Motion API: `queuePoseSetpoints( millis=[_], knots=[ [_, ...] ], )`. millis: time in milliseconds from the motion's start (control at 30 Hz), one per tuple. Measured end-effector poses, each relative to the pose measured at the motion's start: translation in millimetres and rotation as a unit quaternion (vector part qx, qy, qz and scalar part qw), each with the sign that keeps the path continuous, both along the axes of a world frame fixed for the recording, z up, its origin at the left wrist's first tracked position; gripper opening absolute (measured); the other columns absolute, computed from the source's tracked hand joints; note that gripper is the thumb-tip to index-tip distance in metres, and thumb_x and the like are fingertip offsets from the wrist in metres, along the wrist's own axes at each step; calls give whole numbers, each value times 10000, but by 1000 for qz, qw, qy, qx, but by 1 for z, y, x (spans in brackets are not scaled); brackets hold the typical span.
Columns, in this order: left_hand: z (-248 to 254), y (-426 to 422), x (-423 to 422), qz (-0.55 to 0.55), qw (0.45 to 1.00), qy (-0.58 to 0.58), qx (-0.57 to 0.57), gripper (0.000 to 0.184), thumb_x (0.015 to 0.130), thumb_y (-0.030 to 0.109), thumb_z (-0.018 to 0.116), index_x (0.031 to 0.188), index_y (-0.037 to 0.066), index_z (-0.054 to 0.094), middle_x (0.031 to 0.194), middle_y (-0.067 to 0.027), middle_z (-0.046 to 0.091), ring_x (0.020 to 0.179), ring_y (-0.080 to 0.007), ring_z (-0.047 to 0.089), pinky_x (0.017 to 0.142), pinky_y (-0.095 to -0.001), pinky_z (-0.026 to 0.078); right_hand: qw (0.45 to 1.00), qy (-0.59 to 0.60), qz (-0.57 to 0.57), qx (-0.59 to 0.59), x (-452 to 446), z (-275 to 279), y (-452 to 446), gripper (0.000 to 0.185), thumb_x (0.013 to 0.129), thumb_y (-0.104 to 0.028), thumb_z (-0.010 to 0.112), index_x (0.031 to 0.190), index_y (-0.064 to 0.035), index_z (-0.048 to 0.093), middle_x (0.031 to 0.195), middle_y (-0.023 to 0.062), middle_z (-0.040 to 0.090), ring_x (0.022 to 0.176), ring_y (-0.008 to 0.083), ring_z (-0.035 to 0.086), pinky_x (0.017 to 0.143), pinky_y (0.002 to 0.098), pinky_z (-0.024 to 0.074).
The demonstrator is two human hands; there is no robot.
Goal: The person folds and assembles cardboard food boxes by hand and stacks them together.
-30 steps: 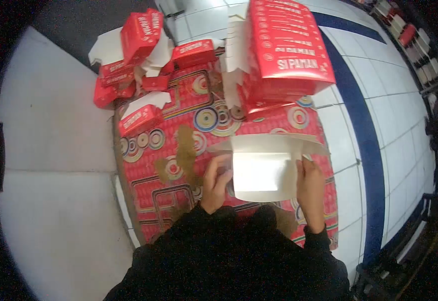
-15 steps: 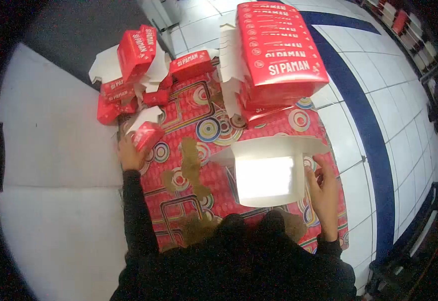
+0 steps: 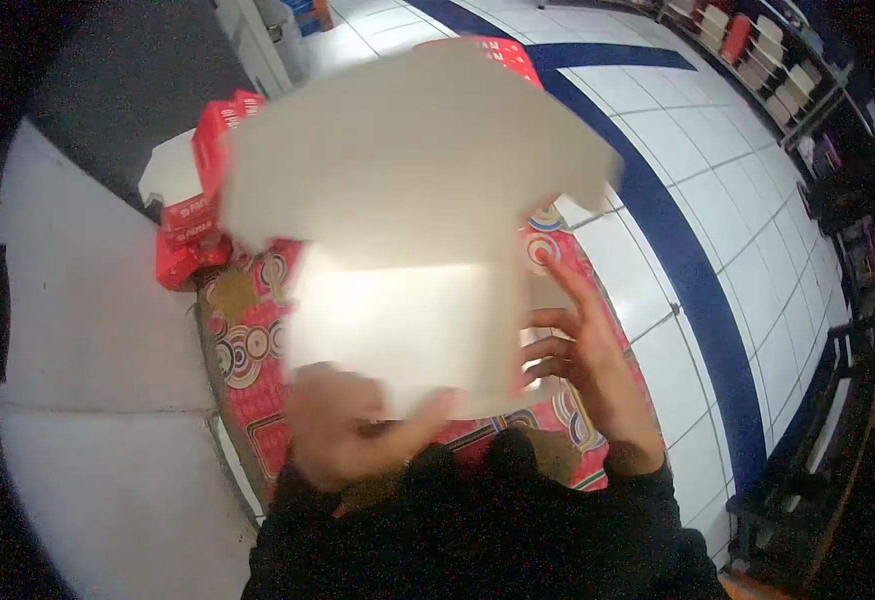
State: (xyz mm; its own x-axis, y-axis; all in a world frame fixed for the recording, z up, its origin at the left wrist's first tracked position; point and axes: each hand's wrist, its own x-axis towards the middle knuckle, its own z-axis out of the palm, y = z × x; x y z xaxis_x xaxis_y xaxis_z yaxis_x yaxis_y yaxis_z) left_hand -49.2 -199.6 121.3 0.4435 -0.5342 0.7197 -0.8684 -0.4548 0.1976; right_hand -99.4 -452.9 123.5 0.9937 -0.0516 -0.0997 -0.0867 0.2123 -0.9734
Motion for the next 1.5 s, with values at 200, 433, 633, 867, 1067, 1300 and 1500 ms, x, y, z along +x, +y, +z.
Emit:
queuePoseSetpoints(
  millis=[200,433,633,867,1067,1300,1500],
  knots=[
    [-28,-62,-17,-80,987,-100,97,395,913,208,573,1302,201,637,803,50,447,725,-85,493,729,-253,401,985,2,-135,-111,-13,-8,-16,700,1008,-547,382,1464,-17,352,1466,166,425,1367,252,413,1118,389,334],
    [-43,-82,-39,-89,990,-66,90,414,866,241,647,1279,207,654,814,81,491,698,-76,466,635,-256,365,965,15,-207,-162,-25,-20,-21,593,1049,-443,353,1458,-13,372,1438,168,452,1338,241,444,1107,377,350],
    [-73,-55,-39,-58,960,-11,-273,49,890,161,613,927,138,636,905,3,559,800,-163,543,699,-313,410,977,-9,-200,-73,-35,-47,-79,523,1038,-304,414,1449,20,388,1429,119,488,1262,200,511,1070,344,406],
    [-151,-39,-13,133,684,550,-460,267,1017,214,458,1061,-7,602,1068,-68,604,1035,-157,548,919,-287,415,962,76,-114,-236,-8,-88,-41,474,1052,-367,408,1380,-25,437,1316,157,502,1223,213,483,1051,331,365],
    [-168,-42,-22,129,733,550,-378,363,1036,212,468,1259,-47,591,1202,-136,628,1127,-214,581,980,-309,421,948,69,-118,-288,4,-79,-15,401,1055,-284,427,1364,-33,471,1172,137,536,1085,178,524,954,315,418],
    [-144,-52,-28,113,776,512,-351,368,1026,163,464,1309,-47,571,1201,-158,614,1116,-241,584,970,-328,427,963,75,-158,-205,-2,-87,-18,396,1037,-235,494,1385,-47,518,949,46,590,820,97,541,748,250,448],
    [-155,-47,-28,119,808,476,-327,386,1004,171,517,1333,-26,566,1197,-162,606,1118,-259,573,972,-343,426,959,153,-112,-211,-6,-82,-21,421,1014,-248,549,1383,-47,527,976,66,649,765,82,559,614,227,413]
  ],
)
